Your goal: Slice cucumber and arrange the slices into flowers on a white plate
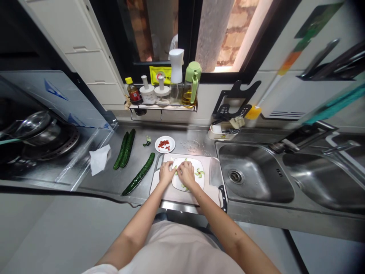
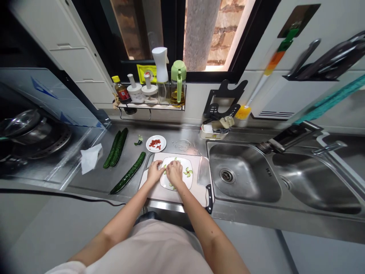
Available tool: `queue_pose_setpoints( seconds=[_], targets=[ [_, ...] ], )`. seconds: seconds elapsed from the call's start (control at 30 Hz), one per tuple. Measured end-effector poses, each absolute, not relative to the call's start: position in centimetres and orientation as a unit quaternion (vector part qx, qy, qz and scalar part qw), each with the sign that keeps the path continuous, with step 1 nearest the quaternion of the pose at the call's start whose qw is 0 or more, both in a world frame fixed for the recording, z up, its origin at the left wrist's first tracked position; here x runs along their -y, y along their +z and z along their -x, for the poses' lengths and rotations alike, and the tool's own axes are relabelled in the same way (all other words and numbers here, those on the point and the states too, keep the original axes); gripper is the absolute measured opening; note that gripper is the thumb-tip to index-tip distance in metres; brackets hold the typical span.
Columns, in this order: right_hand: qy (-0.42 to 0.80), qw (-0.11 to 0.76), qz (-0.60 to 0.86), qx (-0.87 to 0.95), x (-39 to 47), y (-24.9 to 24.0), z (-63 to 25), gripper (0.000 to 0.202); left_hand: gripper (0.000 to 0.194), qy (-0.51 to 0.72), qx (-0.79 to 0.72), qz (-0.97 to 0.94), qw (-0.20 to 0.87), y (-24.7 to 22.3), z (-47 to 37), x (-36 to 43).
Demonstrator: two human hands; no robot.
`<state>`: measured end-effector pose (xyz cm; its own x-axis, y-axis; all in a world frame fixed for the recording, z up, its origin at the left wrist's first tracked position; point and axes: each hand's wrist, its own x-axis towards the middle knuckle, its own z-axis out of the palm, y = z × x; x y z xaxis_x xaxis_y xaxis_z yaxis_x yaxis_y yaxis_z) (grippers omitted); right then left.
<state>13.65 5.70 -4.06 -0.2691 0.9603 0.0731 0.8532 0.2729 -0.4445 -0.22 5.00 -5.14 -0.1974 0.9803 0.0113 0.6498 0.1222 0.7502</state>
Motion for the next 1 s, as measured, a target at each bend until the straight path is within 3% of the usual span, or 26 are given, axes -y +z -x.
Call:
queue_pose_setpoints(
  seconds=[0.63,1.0],
  targets=[
    [0.159,0.170,0.580,0.781,-5.6,-3.9,-13.7,0.013,0.032,0.314,-0.706,-0.582,0.253,-5.1,0.0,-4.8],
    [0.179,0.221,0.604,0.744,-5.6,-2.8,-14.5,0.012,0.035,0.340,-0.711,-0.561,0.253,-4.4,0.3,-5.0]
  ],
)
